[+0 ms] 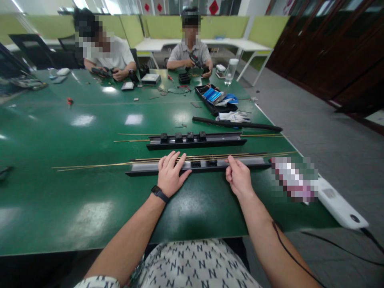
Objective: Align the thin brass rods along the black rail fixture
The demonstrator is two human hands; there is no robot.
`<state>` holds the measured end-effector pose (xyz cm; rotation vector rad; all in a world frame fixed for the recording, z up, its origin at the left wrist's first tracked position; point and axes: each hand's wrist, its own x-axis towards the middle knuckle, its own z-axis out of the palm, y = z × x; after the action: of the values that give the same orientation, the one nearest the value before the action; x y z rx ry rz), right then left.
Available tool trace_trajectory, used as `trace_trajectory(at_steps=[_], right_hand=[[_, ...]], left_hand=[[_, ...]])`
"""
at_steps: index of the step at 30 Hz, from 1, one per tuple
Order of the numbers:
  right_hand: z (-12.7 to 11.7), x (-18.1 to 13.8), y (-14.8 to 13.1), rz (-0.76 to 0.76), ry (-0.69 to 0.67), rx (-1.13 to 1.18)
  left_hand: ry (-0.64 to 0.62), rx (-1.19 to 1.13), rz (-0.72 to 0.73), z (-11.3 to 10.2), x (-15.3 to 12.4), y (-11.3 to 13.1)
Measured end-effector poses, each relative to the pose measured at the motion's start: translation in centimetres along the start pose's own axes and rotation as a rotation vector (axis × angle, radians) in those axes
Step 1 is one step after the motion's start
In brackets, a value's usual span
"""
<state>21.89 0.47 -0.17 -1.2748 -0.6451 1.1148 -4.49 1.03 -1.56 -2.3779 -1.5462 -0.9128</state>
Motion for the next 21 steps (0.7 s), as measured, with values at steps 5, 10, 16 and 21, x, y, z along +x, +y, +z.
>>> trace_trajectory(at_steps=[5, 10, 16, 21], right_hand=[[0.26, -0.03, -0.13, -0.002, -0.011, 0.014], [0.14, -0.03, -0.27, 0.01, -0.005, 0.032], [-0.1, -0.07, -0.23, 0.003, 0.01, 0.045], [0.14, -0.21, -0.17, 0.016, -0.029, 0.02]], left_hand=[[0.005, 0.002, 0.001, -0.25, 0.1, 0.17], [0.006, 0.012, 0.009, -0.46, 0.18, 0.28], [0.003, 0.002, 0.002, -0.39, 0.15, 0.29], [-0.002, 0.005, 0.007, -0.33, 0.13, 0.27]])
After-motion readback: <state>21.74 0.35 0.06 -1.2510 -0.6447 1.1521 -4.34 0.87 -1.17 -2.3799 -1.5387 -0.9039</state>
